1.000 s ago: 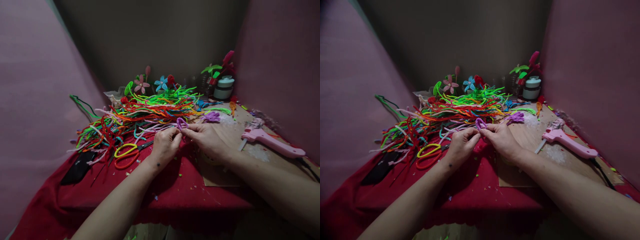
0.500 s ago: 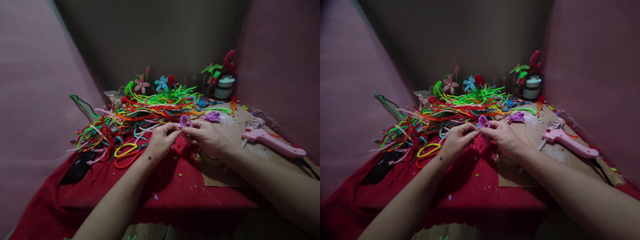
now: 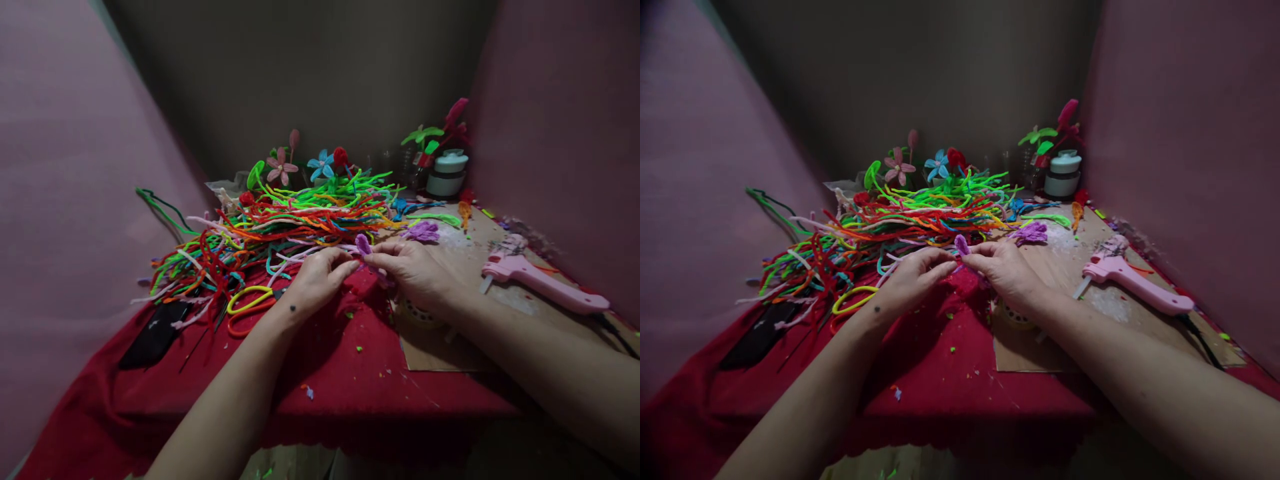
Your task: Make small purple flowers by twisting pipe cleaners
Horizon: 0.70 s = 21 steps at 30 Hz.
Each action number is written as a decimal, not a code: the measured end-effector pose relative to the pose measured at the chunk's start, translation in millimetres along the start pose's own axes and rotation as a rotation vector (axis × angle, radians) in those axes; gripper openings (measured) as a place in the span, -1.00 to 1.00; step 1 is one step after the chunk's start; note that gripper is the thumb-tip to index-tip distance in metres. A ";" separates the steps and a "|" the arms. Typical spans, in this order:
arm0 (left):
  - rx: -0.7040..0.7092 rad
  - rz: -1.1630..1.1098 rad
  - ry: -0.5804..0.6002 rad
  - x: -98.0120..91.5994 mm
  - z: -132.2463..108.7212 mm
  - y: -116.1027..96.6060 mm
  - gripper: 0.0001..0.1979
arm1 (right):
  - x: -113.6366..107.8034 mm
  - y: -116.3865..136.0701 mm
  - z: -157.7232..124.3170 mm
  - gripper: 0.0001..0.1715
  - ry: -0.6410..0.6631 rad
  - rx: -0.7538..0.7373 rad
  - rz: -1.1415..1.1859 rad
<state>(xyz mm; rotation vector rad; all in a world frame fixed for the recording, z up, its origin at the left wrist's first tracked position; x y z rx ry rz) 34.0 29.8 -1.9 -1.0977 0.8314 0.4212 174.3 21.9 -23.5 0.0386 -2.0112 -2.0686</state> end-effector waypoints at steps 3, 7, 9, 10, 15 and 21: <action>-0.042 -0.260 -0.107 -6.0 0.6 -0.4 -0.75 | 5.1 6.1 -5.5 -0.76 0.022 -0.010 -0.074; -0.132 -0.446 -0.104 -3.6 -1.0 1.7 -0.79 | 12.2 6.5 -10.5 -0.72 0.079 -0.050 -0.141; -0.167 -0.488 -0.118 -1.2 -2.6 1.9 -0.79 | 14.1 4.3 -10.7 -0.71 0.099 -0.081 -0.161; -0.193 -0.526 -0.141 0.1 -3.6 2.2 -0.79 | 14.4 3.7 -10.4 -0.71 0.094 -0.102 -0.182; -0.345 -0.805 -0.185 12.8 -6.5 3.6 -0.78 | 15.1 5.4 -10.0 -0.76 0.041 -0.183 -0.291; -0.300 -0.797 -0.170 11.1 -5.3 3.5 -0.78 | 14.7 3.7 -12.2 -0.73 0.043 -0.105 -0.207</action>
Point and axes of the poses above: each hand's wrist, its own z-axis towards the middle knuckle, its own x-axis out of the palm, y = z × x, the point moved 4 cm from there along z, towards the middle knuckle, and after that the axes turned 9 degrees about z, right-handed, at the moved point
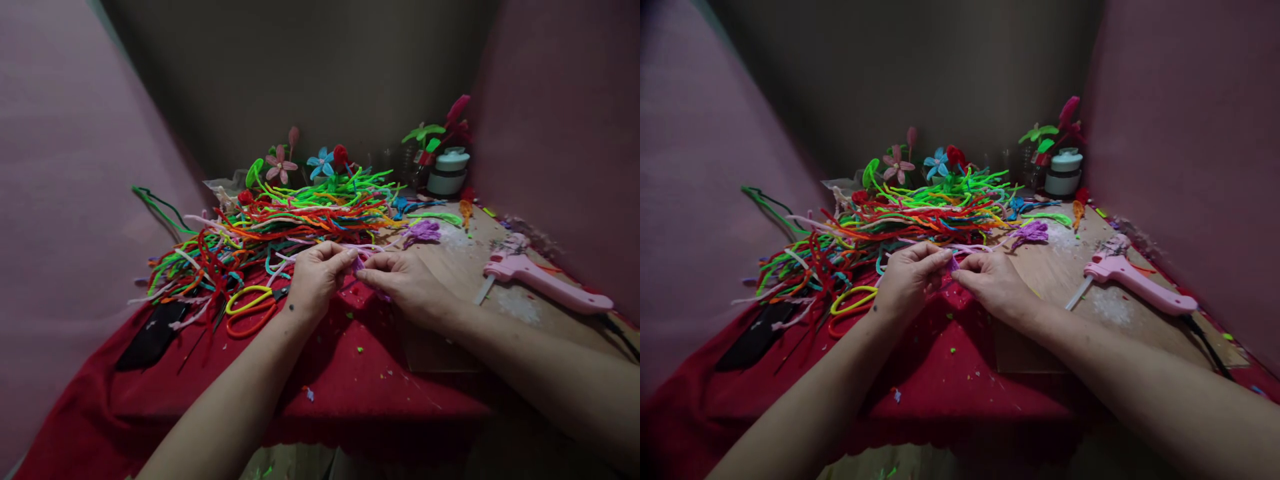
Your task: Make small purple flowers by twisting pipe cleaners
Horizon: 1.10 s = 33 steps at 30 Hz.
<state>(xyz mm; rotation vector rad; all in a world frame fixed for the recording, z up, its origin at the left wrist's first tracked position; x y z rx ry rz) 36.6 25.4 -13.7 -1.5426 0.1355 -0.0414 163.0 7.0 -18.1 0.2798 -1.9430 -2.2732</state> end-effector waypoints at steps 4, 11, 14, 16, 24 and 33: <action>0.003 0.065 0.089 -2.2 -0.6 -5.4 -0.80 | -1.0 -3.3 -0.2 -0.71 0.027 0.051 0.060; 0.055 0.116 -0.009 0.4 -0.8 -1.2 -0.84 | 0.9 -0.4 0.5 -0.72 0.020 -0.022 -0.115; 0.009 0.077 0.006 2.3 0.2 3.3 -0.82 | 1.8 1.4 -0.3 -0.75 0.005 -0.032 -0.149; 0.015 0.121 0.039 1.6 0.6 0.9 -0.80 | 1.5 0.2 -1.0 -0.75 0.005 0.014 -0.105; 0.193 0.477 0.085 -5.9 0.6 -16.4 -0.84 | -0.1 -2.5 -0.8 -0.78 0.040 -0.024 -0.183; 0.314 0.759 0.040 -4.0 -1.8 -15.1 -0.89 | 2.7 -0.5 -2.3 -0.80 0.063 -0.083 -0.296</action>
Point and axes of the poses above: each hand's wrist, its own z-axis towards the middle knuckle, its own x-axis out of the palm, y = z × x, the point moved 4 cm from there along z, towards the middle knuckle, and after that the axes turned 9 degrees about z, right-handed, at the moved point
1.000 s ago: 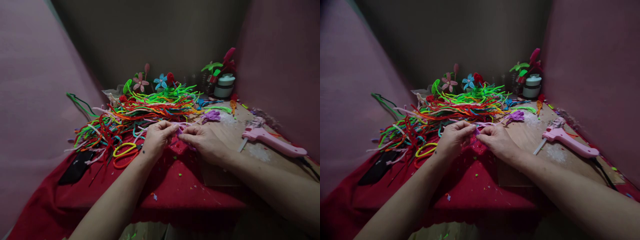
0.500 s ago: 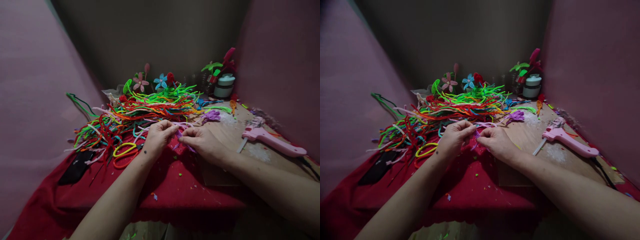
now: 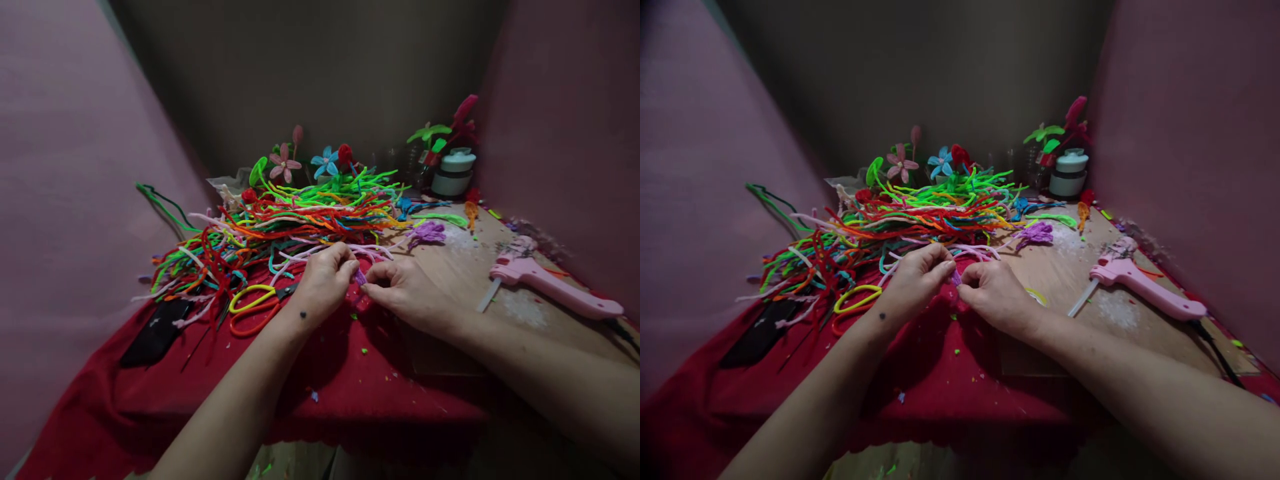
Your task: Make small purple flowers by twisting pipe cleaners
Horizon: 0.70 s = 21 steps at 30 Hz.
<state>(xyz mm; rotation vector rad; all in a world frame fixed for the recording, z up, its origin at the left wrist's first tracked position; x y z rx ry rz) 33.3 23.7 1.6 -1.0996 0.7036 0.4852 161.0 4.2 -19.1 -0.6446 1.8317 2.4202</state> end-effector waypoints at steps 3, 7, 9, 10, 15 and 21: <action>-0.003 -0.014 -0.030 2.7 -0.8 0.1 -0.89 | 0.2 -1.2 -0.1 -0.81 0.007 0.067 0.087; -0.073 -0.223 0.115 0.7 0.3 1.6 -0.90 | -2.1 -0.5 0.0 -0.81 -0.004 0.111 0.147; -0.115 -0.308 0.230 -2.8 0.5 2.3 -0.89 | -2.8 -0.7 0.2 -0.81 0.003 0.137 0.161; -0.123 -0.325 0.273 -5.4 0.6 2.4 -0.89 | -2.6 -1.1 0.3 -0.82 0.018 0.153 0.172; -0.043 -0.251 0.295 -17.5 2.2 0.1 -0.88 | 0.1 -3.2 -0.2 -0.83 0.112 0.217 0.214; -0.104 -0.201 0.282 -13.2 0.0 -0.8 -0.93 | 0.9 -1.7 -0.4 -0.84 0.117 0.218 0.189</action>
Point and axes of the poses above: each hand's wrist, its own z-axis towards the middle knuckle, its own x-axis out of the palm, y = z × x, the point moved 4 cm from there along z, towards the middle knuckle, and after that the axes turned 9 degrees about z, right-handed, at the moved point
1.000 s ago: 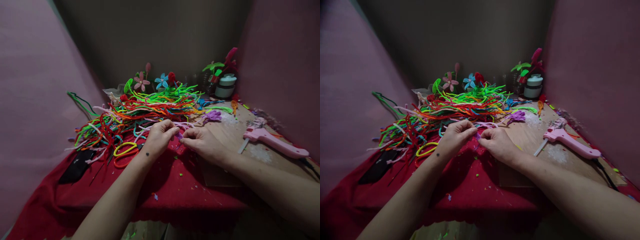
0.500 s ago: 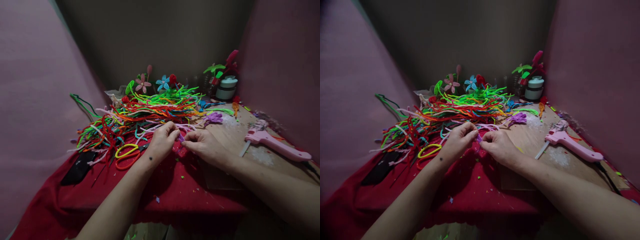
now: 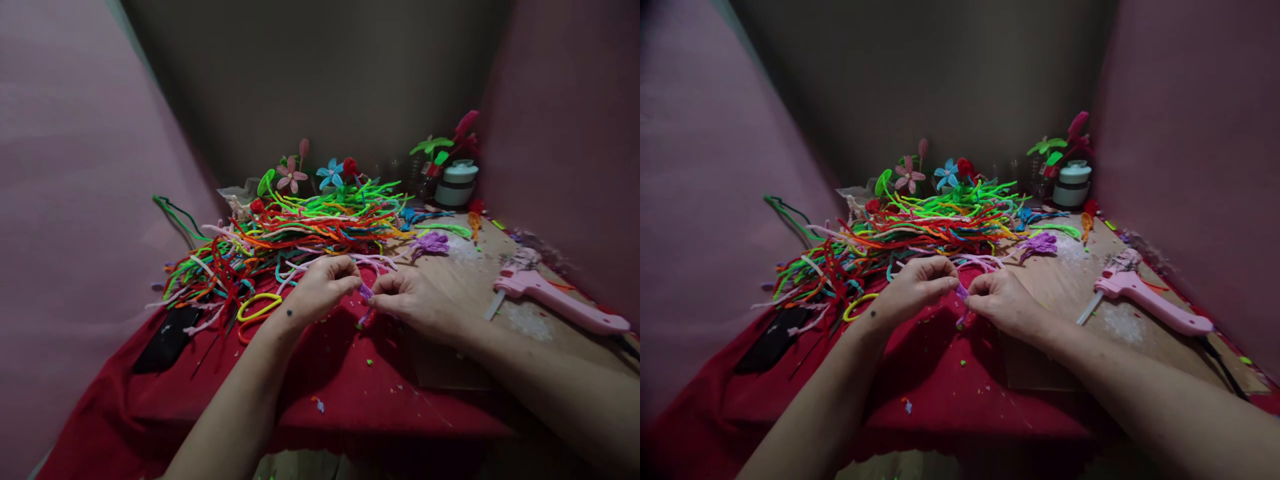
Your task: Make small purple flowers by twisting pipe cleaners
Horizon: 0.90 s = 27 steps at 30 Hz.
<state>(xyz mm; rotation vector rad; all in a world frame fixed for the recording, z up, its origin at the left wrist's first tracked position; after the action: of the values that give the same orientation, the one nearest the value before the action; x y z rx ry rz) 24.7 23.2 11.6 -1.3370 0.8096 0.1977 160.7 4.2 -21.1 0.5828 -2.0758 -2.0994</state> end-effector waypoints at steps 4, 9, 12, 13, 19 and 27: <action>-0.046 -0.083 -0.029 7.8 1.5 5.0 -0.95 | 0.6 3.1 -0.1 -0.84 0.007 -0.001 -0.045; -0.059 -0.246 -0.124 9.1 4.6 8.8 -0.88 | -1.7 9.0 -1.5 -0.81 -0.025 0.018 0.029; -0.092 -0.373 -0.074 10.2 4.7 11.0 -0.81 | -3.8 10.0 -2.7 -0.80 -0.052 0.032 0.032; -0.105 -0.406 -0.034 12.1 4.7 11.7 -0.79 | -3.8 9.3 -2.7 -0.79 -0.048 0.031 0.033; -0.141 -0.417 -0.077 22.3 7.1 14.8 -0.73 | -4.2 -3.9 3.5 -0.72 -0.100 -0.043 0.059; -0.093 -0.279 -0.165 26.6 8.0 12.4 -0.74 | -3.1 -9.9 7.8 -0.69 -0.184 -0.192 -0.177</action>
<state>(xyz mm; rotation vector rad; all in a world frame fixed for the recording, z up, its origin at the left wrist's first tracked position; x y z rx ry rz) 40.1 25.4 -14.5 -1.4843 0.4736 0.1236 162.5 13.0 -30.4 0.5854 -1.9410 -2.5050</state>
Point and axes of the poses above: each hand's wrist, its own z-axis towards the middle knuckle, its own x-axis out of the palm, y = z × x, the point moved 4 cm from there along z, towards the middle knuckle, and after that the axes turned 9 degrees about z, right-handed, at the moved point
